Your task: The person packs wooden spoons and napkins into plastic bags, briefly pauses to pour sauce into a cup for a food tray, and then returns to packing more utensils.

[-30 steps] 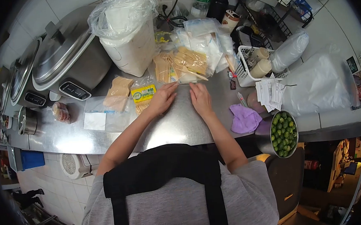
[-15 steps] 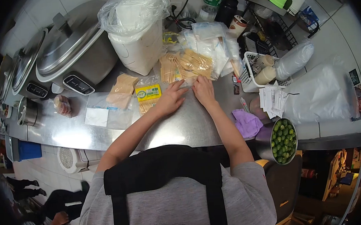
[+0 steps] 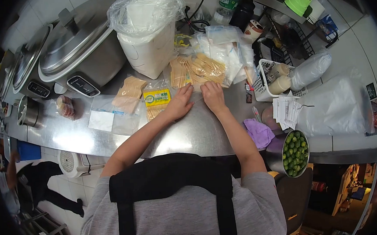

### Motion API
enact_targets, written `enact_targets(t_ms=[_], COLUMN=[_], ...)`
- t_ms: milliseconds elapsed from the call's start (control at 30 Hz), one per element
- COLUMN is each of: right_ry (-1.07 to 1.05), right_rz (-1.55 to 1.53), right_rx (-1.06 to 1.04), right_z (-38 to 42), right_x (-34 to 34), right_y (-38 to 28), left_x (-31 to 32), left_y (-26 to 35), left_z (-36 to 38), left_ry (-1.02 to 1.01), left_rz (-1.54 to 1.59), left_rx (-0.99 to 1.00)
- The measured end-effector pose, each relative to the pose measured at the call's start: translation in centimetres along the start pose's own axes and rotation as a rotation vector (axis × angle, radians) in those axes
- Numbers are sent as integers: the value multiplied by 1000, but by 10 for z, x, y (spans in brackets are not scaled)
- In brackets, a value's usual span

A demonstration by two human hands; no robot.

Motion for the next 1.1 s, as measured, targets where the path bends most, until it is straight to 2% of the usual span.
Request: enact_targets(t_ms=[67,133,200,433,500,667,767,833,900,967,1033,1100], right_ry=[32,-95,-74,43,7,-22,-14,-83,-85,-85,12,-11], right_rz=[9,-74,-78,-38,-40,-12,-28,-183,-271,-359,-444,-513], right_rx=[39,57,32,10,6,-19,67,245,323,399,500,579], right_z=[-3,0,4,2,5,3,-6,-9,-9,-7,-6,-3], right_x=[-8,-4,-3,3,8,10,2,1,2,3,-2,-5], right_y=[-1,-1,-5,0,3,6,10,20,26,31,36,37], left_x=[-3,-4,-5,-16,-26,-22,-13,-7,-2,3,9,20], left_y=[-4,-7,-10,5,10,9,6,6,9,11,10,6], left_z=[-2,-4,-8,-14,-15,-15,-16,-17,-17,-16,-17,-18], left_ry=[17,27,39,78,138,92,38,22,4,-37,-75,-162], left_rz=[16,32,74,73,108,76,40,23,-81,-152,-224,-325], left_rx=[-25,-44,-83,-30,-34,-28,22,80,145,126,104,79])
Point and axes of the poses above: each hand's wrist, its own z-axis away from the middle knuckle, its own x-axis out of the palm, y = z × x, the point moved 6 cm from there along -z, towards the middle knuckle
